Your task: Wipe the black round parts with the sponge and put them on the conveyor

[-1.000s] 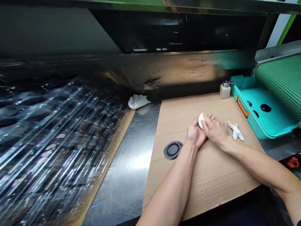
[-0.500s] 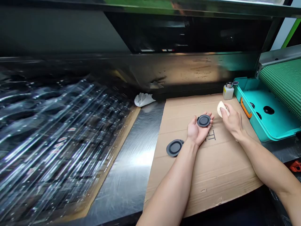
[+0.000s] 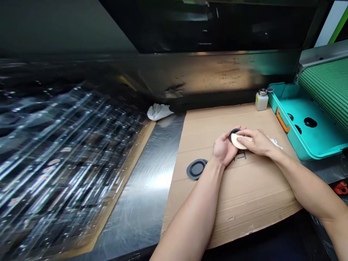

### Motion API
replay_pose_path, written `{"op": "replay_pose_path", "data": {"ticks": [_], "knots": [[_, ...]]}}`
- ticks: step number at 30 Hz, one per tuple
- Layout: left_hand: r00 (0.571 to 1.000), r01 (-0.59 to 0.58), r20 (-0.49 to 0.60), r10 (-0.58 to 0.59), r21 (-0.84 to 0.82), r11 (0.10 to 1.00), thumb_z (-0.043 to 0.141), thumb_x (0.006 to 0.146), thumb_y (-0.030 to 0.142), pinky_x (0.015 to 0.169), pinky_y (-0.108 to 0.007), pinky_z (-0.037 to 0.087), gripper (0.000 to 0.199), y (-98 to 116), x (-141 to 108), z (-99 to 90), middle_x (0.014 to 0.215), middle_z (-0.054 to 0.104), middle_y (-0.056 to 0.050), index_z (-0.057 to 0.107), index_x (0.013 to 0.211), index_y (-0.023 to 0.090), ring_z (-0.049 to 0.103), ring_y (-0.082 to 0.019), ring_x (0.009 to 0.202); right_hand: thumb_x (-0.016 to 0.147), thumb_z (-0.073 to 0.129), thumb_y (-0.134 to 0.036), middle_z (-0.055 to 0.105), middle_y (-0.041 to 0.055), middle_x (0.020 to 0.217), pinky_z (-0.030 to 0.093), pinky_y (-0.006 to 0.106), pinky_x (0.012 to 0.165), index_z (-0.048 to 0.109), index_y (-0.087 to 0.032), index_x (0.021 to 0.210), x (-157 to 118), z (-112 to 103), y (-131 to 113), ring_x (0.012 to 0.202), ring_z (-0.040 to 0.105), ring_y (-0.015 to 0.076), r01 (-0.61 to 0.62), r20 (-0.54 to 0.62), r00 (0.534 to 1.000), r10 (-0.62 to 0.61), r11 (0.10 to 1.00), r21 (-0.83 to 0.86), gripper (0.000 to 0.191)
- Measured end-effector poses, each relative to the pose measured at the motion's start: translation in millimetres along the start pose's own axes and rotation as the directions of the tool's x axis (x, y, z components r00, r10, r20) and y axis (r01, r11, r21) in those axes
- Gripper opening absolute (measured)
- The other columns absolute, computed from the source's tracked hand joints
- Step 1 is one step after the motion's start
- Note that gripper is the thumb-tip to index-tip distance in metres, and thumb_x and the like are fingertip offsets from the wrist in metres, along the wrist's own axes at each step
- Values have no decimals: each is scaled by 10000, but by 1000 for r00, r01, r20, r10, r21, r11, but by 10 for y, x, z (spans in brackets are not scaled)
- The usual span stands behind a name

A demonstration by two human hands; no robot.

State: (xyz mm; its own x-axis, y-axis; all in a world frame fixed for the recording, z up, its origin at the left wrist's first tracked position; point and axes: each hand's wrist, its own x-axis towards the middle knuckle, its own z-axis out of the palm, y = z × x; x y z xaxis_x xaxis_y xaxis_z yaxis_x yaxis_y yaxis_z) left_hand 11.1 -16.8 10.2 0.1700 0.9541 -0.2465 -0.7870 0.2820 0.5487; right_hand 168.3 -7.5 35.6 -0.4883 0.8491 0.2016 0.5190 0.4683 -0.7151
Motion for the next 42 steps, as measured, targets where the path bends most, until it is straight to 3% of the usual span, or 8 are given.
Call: {"op": "replay_pose_path", "data": {"ticks": [2, 9, 13, 19, 26, 28, 32, 42], "knots": [[1000, 14, 4, -14, 33, 999, 415, 951, 225, 1121, -487, 443, 328, -17, -3, -1, 1198, 706, -181, 700, 1019, 80, 617, -297, 1234, 913, 614, -297, 759, 10, 1020, 481, 250, 829, 769, -229, 1102, -7, -45, -9, 923, 685, 182, -5, 103, 995, 6, 1000, -12, 253], [1000, 2, -10, -2, -20, 1000, 377, 1016, 244, 1064, -434, 506, 339, 8, 28, -58, 1134, 714, -163, 680, 996, 93, 646, -253, 1184, 934, 602, -368, 751, -1, 1100, 484, 269, 854, 735, -299, 1171, -14, -110, 18, 1001, 678, 216, -23, 33, 999, 27, 991, -128, 281], [992, -82, -110, 66, -151, 985, 399, 1033, 365, 907, -347, 596, 361, 125, 31, -81, 1042, 710, -136, 649, 981, 111, 689, -226, 1064, 1001, 469, -421, 720, 72, 1184, 478, 320, 903, 681, -227, 1253, 11, -259, 154, 1070, 654, 258, -182, -197, 971, 134, 951, -249, 382], [978, 117, -132, -160, -286, 951, 245, 1001, 615, 459, -158, 520, 632, 215, -21, -41, 796, 621, -133, 579, 830, 106, 592, -115, 613, 987, 465, -487, 645, 199, 1229, 460, 425, 913, 516, -141, 1408, -75, -446, 75, 1116, 607, 352, -344, -309, 930, 199, 763, -546, 548], [974, 142, -135, -180, -253, 957, 188, 986, 648, 439, -177, 507, 665, 231, -44, 13, 779, 622, -139, 561, 841, 117, 581, -124, 582, 946, 555, -398, 696, 181, 892, 441, 369, 692, 707, -136, 973, -445, -394, -62, 820, 666, 316, -481, -263, 855, 446, 495, -724, 304], [978, 132, -131, -162, -212, 968, 178, 991, 633, 427, -187, 487, 657, 213, -35, 20, 767, 633, -144, 561, 843, 120, 589, -133, 569, 954, 544, -326, 701, 155, 922, 432, 347, 690, 717, -158, 946, -460, -381, -50, 833, 663, 286, -398, -187, 904, 385, 593, -700, 241], [991, 64, -120, -63, 11, 998, 195, 990, 625, 364, -212, 389, 643, 134, -12, 29, 724, 655, -139, 590, 883, 129, 594, -162, 504, 1014, 471, -310, 693, 85, 953, 429, 302, 760, 699, -202, 988, -274, -331, -185, 873, 629, 210, 28, -40, 998, -55, 872, -489, 253], [988, -132, -27, 153, 381, 915, 449, 952, 580, 314, -216, 321, 460, -72, 34, -5, 514, 572, -11, 581, 786, 173, 505, -134, 365, 1013, 461, -271, 683, 72, 920, 404, 280, 744, 645, -194, 962, 226, 61, -135, 843, 613, 194, 169, -71, 973, -219, 887, -429, 206]]}}
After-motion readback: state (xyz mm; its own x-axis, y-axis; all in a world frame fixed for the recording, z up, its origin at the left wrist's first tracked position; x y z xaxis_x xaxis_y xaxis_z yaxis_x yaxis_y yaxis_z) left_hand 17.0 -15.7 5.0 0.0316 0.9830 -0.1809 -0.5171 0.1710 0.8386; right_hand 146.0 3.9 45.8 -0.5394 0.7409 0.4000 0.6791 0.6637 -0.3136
